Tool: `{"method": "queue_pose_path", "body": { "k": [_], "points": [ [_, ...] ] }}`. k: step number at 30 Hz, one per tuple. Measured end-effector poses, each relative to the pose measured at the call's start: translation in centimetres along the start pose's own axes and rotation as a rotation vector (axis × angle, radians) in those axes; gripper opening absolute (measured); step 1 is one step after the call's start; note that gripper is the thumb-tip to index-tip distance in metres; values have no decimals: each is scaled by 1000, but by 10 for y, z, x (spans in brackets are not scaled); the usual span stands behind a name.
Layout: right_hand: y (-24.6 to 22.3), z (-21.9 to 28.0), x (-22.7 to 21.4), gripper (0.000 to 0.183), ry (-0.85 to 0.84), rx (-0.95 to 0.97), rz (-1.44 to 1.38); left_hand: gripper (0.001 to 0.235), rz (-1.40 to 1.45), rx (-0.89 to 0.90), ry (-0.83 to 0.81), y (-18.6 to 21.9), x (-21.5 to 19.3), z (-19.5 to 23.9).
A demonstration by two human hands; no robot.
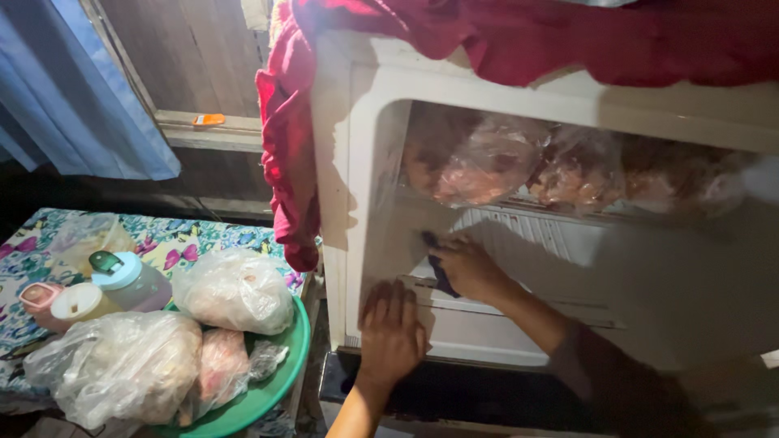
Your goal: The person cleans the interior of a refrigerator using a purple cloth, repeatedly dipping it into a bucket of water. They wipe the shelves and walls, then place several plastic bags containing food items into the refrigerator.
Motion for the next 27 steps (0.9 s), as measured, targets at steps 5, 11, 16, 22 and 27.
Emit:
{"method": "queue_pose_path", "body": {
  "k": [5, 11, 16, 22, 27],
  "points": [
    [55, -22, 37, 23, -234, 521, 59, 48, 5, 5, 18, 0, -2, 0],
    [137, -45, 76, 34, -117, 999, -297, 46, 31, 9, 25, 1, -7, -2],
    [43, -4, 19, 22, -221, 584, -151, 47, 25, 6, 7, 2, -7, -5],
    [13, -5, -9, 27, 31, 465, -276, 49, 13, 10, 36, 2, -6, -2],
    [85, -43, 30, 33, 4, 624, -163, 48, 51, -14, 14, 1, -3, -1]
  ]
}}
Point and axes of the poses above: each hand's wrist, its own z-axis away from the middle knuckle, its own x-axis out of the palm, y = z × x, the point moved 6 cm from there along -z, towards the middle knuckle, and after that the axes turned 3 degrees about -z, right-handed, at the moved point
